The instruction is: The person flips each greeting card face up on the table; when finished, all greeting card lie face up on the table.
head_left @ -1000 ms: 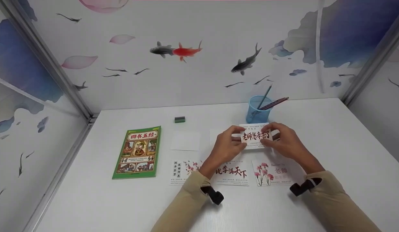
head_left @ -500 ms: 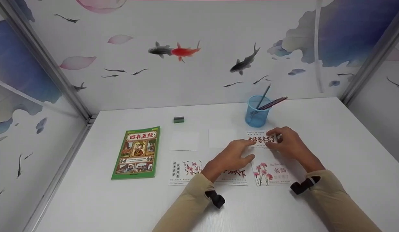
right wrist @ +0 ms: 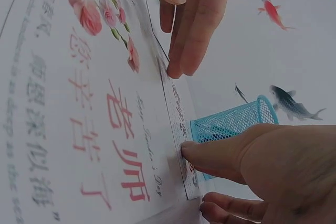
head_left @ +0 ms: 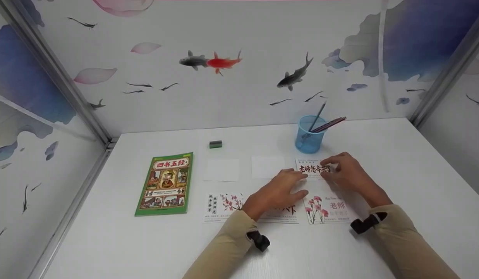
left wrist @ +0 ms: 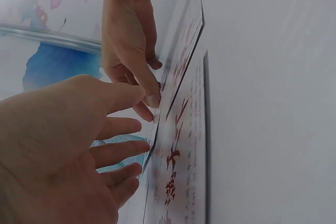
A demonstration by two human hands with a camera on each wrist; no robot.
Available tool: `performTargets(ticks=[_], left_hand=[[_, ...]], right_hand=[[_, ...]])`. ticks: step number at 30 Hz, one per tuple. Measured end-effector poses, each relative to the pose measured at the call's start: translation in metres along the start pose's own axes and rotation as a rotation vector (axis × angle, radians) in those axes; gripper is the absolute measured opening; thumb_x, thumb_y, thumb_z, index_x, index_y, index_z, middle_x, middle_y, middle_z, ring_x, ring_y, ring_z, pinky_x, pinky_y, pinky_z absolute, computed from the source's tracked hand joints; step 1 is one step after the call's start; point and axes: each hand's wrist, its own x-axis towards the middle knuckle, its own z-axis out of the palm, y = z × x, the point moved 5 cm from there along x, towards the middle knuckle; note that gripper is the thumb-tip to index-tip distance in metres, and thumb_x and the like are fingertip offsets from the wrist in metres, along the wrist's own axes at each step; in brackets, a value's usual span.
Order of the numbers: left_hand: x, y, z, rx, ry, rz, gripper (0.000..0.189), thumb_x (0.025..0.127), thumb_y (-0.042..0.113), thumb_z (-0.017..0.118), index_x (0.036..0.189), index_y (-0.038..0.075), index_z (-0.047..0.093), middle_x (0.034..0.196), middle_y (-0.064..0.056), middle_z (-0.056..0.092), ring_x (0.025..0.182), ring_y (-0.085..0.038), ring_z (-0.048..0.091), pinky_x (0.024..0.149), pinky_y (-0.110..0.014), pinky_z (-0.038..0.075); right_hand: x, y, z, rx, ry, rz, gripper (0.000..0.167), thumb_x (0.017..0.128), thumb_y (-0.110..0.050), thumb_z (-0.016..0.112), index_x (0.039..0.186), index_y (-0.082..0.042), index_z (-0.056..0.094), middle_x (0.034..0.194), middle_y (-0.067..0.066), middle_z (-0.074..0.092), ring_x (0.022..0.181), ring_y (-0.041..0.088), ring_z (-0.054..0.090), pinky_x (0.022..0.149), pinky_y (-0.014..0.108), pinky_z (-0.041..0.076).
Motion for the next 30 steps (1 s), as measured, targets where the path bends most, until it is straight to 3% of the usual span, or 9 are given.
performTargets(ticks=[6, 11, 15, 20, 24, 27, 30], left_hand=[[-0.025, -0.030, -0.033, -0.071, 0.129, -0.117, 0.050, 0.110, 0.027, 0.063, 0.157, 0.010, 0.055, 0.167, -0.013, 0.050, 0.162, -0.033, 0.036, 0.134, -0.046, 0.031], [-0.051, -0.057, -0.052, -0.097, 0.219, -0.188, 0.050, 0.109, 0.024, 0.064, 0.156, 0.008, 0.055, 0.167, -0.018, 0.049, 0.162, -0.038, 0.034, 0.133, -0.053, 0.031], [-0.067, -0.072, -0.056, -0.113, 0.219, -0.225, 0.052, 0.110, 0.024, 0.064, 0.158, 0.008, 0.052, 0.163, -0.013, 0.054, 0.160, -0.037, 0.036, 0.132, -0.052, 0.034], [-0.072, -0.083, -0.055, -0.106, 0.217, -0.235, 0.054, 0.110, 0.023, 0.063, 0.159, 0.006, 0.050, 0.158, -0.014, 0.059, 0.150, -0.036, 0.046, 0.125, -0.051, 0.042], [-0.071, -0.086, -0.051, -0.098, 0.192, -0.237, 0.056, 0.110, 0.023, 0.064, 0.161, 0.006, 0.049, 0.158, -0.015, 0.059, 0.144, -0.035, 0.050, 0.122, -0.050, 0.043], [-0.070, -0.087, -0.049, -0.098, 0.183, -0.246, 0.056, 0.109, 0.023, 0.064, 0.161, 0.006, 0.049, 0.161, -0.014, 0.057, 0.147, -0.035, 0.049, 0.125, -0.049, 0.041], [-0.070, -0.087, -0.050, -0.095, 0.180, -0.260, 0.056, 0.109, 0.023, 0.064, 0.161, 0.007, 0.049, 0.163, -0.012, 0.055, 0.149, -0.034, 0.047, 0.127, -0.048, 0.040]], right_hand=[[-0.003, -0.020, -0.006, 0.096, 0.089, -0.039, 0.035, 0.105, -0.024, 0.072, 0.135, -0.007, 0.073, 0.140, 0.023, 0.063, 0.123, 0.043, 0.062, 0.097, 0.054, 0.055], [0.001, -0.050, 0.013, 0.108, 0.034, -0.075, 0.036, 0.105, -0.025, 0.072, 0.135, -0.006, 0.074, 0.134, 0.019, 0.072, 0.115, 0.035, 0.066, 0.089, 0.038, 0.055], [0.010, -0.072, 0.032, 0.110, -0.012, -0.072, 0.038, 0.105, -0.023, 0.072, 0.136, -0.003, 0.073, 0.127, 0.020, 0.074, 0.107, 0.031, 0.064, 0.081, 0.032, 0.054], [0.017, -0.082, 0.043, 0.075, -0.055, -0.009, 0.046, 0.105, -0.028, 0.071, 0.141, -0.001, 0.070, 0.127, 0.020, 0.073, 0.101, 0.029, 0.064, 0.077, 0.033, 0.052], [0.018, -0.086, 0.052, 0.036, -0.128, 0.022, 0.033, 0.105, -0.032, 0.070, 0.118, -0.002, 0.077, 0.107, 0.016, 0.072, 0.087, 0.024, 0.063, 0.071, 0.032, 0.049], [0.020, -0.090, 0.057, 0.030, -0.156, 0.009, 0.026, 0.105, -0.032, 0.071, 0.097, -0.006, 0.072, 0.091, 0.010, 0.064, 0.078, 0.021, 0.060, 0.065, 0.032, 0.046], [0.022, -0.092, 0.061, 0.036, -0.145, -0.003, 0.025, 0.104, -0.031, 0.071, 0.092, -0.009, 0.069, 0.086, 0.007, 0.060, 0.076, 0.020, 0.058, 0.064, 0.031, 0.045]])
